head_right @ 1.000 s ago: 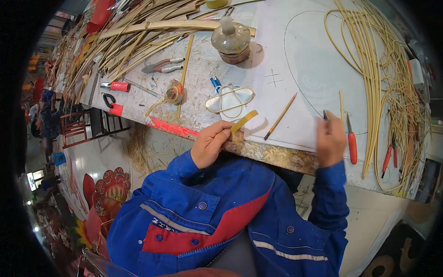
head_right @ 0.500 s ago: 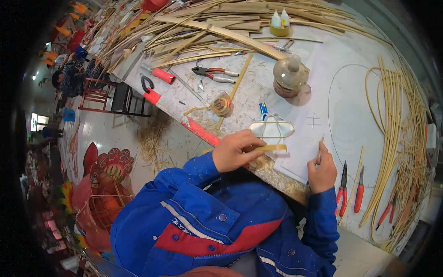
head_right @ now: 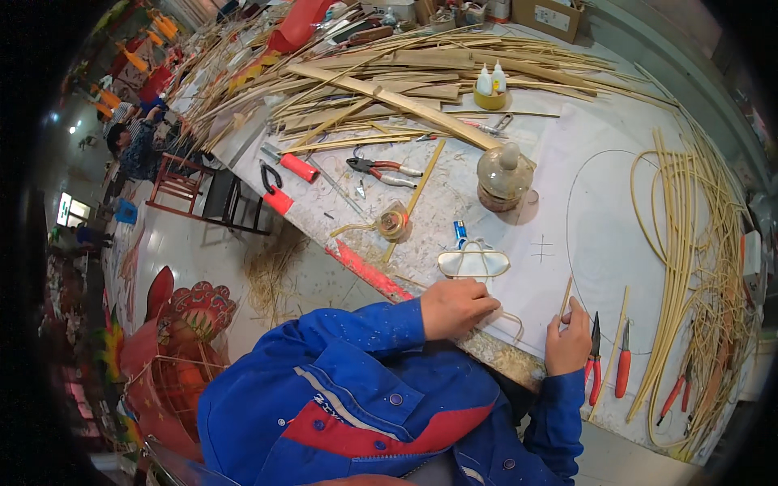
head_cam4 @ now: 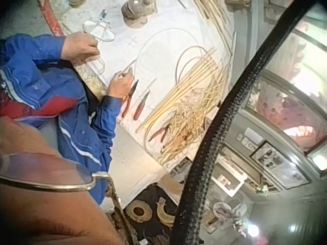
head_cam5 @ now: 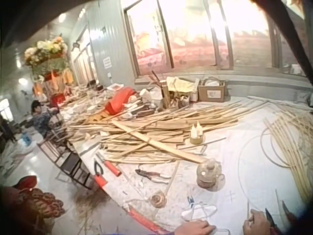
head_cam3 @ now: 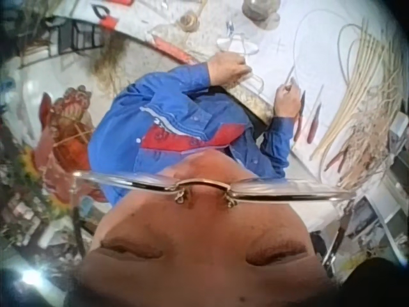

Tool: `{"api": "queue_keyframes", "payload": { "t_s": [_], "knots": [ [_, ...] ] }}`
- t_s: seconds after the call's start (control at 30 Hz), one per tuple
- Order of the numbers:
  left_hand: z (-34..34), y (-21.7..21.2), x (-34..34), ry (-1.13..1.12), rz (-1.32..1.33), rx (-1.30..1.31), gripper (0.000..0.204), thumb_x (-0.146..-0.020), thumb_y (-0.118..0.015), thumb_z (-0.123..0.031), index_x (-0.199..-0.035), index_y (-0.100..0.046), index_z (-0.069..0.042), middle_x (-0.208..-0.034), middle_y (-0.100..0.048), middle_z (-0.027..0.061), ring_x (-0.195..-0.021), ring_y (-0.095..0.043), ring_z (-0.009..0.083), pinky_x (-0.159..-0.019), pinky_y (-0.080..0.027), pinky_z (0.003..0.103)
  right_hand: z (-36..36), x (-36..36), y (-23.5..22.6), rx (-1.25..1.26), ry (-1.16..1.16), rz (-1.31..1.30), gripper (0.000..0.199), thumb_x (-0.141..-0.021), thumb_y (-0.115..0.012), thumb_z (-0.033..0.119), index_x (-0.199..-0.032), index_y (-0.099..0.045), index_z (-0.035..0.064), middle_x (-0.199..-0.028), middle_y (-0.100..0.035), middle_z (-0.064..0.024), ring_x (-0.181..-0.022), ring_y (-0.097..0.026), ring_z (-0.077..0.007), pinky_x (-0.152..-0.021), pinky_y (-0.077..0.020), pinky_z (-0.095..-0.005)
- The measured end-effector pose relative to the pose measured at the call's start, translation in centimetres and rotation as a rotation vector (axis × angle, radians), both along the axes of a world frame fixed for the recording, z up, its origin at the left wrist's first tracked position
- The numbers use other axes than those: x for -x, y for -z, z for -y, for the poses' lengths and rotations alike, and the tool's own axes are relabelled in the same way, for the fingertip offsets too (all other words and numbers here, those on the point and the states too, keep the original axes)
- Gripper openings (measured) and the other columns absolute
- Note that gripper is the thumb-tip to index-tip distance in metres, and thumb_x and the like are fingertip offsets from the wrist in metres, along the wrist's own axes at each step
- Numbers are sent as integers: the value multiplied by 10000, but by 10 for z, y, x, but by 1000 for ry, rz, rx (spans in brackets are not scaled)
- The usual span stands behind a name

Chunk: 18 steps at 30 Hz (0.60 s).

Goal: Assembling a bamboo or reed-based craft by measuring, cutting, and joining strips.

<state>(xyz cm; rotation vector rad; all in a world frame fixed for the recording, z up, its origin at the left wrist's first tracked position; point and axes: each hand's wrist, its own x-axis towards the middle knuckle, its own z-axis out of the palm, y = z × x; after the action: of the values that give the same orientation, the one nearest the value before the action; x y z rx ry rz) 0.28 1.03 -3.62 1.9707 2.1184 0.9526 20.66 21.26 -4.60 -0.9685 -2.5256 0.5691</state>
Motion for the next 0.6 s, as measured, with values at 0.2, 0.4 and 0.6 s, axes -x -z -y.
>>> {"api": "queue_keyframes", "payload": {
  "t_s": [0.2,0.4,0.6],
  "knots": [
    [-8,21,-13,-19,-102,-62,340,-763,-731,-120,-1102,-696,-109,-950,-633,48,-913,-637,244,-792,-526,365,12,-10,-7,125,58,-141,380,-911,-708,73,-1278,-648,-7,-913,-625,-116,-731,-610,-233,-683,-514,-367],
    [-3,18,-14,-73,-59,-70,360,-761,-753,-108,-1116,-697,-99,-993,-651,55,-926,-641,245,-809,-521,362,64,-93,-49,297,-160,-15,150,-926,-733,121,-871,-681,-8,-690,-644,-110,-607,-606,-189,-580,-456,-341],
    [2,-4,-20,-66,93,-287,354,-776,-771,-92,-1123,-698,-81,-1047,-672,76,-951,-661,263,-817,-536,381,93,-354,135,404,-111,260,263,-925,-750,219,-1066,-740,-2,-959,-751,-198,-852,-734,-258,-755,-559,-362]
  ]
}}
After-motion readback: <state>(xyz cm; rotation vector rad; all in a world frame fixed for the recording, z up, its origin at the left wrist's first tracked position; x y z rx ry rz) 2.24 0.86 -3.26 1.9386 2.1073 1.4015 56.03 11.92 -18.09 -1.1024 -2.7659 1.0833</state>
